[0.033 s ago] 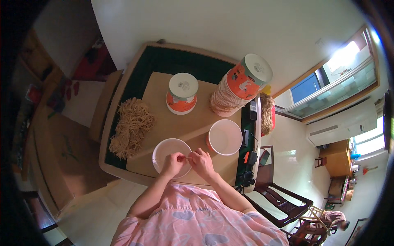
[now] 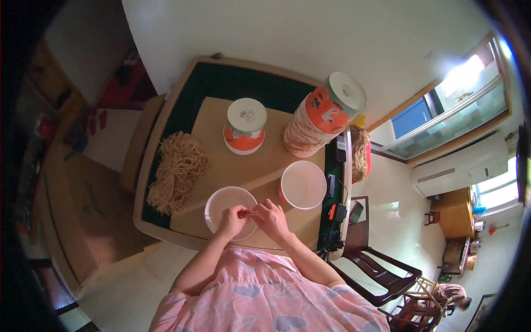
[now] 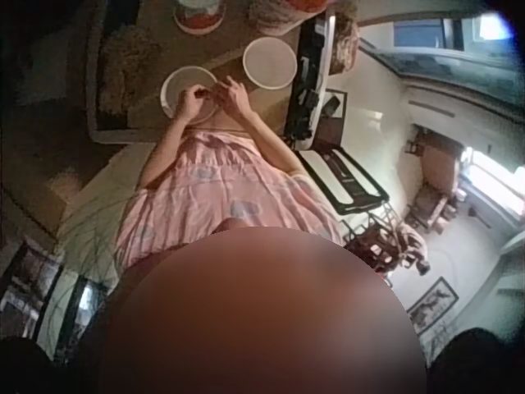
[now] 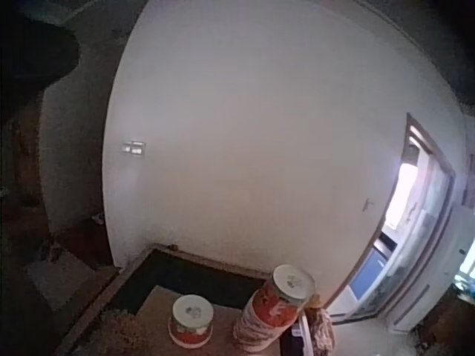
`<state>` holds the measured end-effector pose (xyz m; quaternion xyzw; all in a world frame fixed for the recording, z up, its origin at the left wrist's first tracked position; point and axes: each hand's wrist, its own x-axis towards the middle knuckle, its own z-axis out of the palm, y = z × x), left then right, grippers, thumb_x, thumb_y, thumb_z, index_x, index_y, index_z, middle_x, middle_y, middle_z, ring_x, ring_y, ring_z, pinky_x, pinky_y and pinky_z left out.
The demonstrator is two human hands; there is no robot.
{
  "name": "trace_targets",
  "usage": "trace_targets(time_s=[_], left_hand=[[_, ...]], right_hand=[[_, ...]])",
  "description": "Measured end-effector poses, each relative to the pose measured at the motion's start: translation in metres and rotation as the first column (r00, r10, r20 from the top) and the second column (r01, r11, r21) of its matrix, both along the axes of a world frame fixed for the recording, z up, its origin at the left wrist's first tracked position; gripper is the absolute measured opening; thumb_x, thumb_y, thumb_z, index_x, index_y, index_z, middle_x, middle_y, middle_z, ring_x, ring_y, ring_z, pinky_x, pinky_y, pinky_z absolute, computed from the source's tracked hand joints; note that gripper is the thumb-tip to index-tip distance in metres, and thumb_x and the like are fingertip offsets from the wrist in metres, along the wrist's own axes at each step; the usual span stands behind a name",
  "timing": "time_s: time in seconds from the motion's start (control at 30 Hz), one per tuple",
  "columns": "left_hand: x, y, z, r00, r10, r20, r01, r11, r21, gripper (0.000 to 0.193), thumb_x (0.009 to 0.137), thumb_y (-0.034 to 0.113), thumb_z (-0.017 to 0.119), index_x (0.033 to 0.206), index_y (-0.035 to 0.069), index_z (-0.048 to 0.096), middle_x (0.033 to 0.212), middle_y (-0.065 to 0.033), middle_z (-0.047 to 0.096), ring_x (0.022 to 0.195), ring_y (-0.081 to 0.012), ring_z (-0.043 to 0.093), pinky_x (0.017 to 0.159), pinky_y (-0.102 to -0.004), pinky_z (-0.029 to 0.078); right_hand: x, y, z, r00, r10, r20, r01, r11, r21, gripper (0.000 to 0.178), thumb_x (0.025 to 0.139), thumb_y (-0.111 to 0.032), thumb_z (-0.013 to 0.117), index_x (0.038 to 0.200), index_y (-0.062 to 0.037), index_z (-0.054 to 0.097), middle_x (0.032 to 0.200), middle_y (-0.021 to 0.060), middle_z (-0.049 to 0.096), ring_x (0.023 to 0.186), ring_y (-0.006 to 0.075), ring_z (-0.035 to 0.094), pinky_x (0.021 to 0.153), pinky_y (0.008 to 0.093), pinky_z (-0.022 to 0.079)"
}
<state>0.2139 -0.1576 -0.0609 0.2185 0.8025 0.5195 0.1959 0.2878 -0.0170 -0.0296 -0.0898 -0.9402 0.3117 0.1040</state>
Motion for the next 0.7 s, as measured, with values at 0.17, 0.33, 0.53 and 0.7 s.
trace_targets(time_s=[0.17, 0.33, 0.53, 0.7], left_hand=[[-0.01, -0.005, 0.002, 0.919, -0.003, 0.395, -0.057, 0.988, 0.14, 0.021, 0.085, 0.02, 0.06, 0.083, 0.0, 0.065, 0.068, -0.0056, 0.065, 0.054, -0.0087, 0.056, 0.05, -0.0258, 0.045], [-0.014, -0.007, 0.013, 0.934, -0.072, 0.35, 0.079, 0.997, -0.007, 0.023, 0.087, 0.021, 0.058, 0.081, 0.0, 0.064, 0.068, -0.0053, 0.065, 0.054, -0.0084, 0.055, 0.05, -0.0252, 0.044], [-0.011, -0.005, 0.008, 0.977, -0.07, 0.201, 0.071, 0.997, 0.004, 0.02, 0.084, 0.016, 0.059, 0.075, 0.0, 0.062, 0.064, -0.0071, 0.064, 0.058, -0.0131, 0.06, 0.057, -0.0282, 0.047], [-0.014, -0.004, 0.012, 0.954, -0.109, 0.278, 0.132, 0.989, -0.067, 0.018, 0.085, 0.013, 0.057, 0.075, 0.0, 0.061, 0.063, -0.0065, 0.063, 0.059, -0.0123, 0.06, 0.057, -0.0278, 0.048]], right_hand=[[0.001, 0.001, -0.003, 0.998, 0.052, 0.028, -0.052, 0.999, -0.002, 0.006, 0.073, -0.014, 0.062, 0.076, -0.0097, 0.061, 0.075, 0.0049, 0.056, 0.079, 0.0232, 0.055, 0.067, 0.0368, 0.042], [0.0, 0.001, -0.003, 0.999, 0.043, 0.017, -0.043, 0.999, -0.016, 0.005, 0.073, -0.014, 0.062, 0.075, -0.0095, 0.061, 0.075, 0.0049, 0.055, 0.078, 0.0234, 0.054, 0.066, 0.0368, 0.042], [0.002, 0.002, -0.007, 0.998, 0.062, -0.001, -0.063, 0.998, -0.03, 0.005, 0.075, -0.014, 0.061, 0.076, -0.0101, 0.058, 0.076, 0.0068, 0.052, 0.077, 0.0245, 0.055, 0.064, 0.0378, 0.04], [0.002, 0.003, -0.005, 0.998, 0.056, -0.014, -0.057, 0.998, -0.018, 0.004, 0.074, -0.012, 0.06, 0.076, -0.0094, 0.058, 0.076, 0.0071, 0.053, 0.077, 0.0249, 0.055, 0.063, 0.0374, 0.04]])
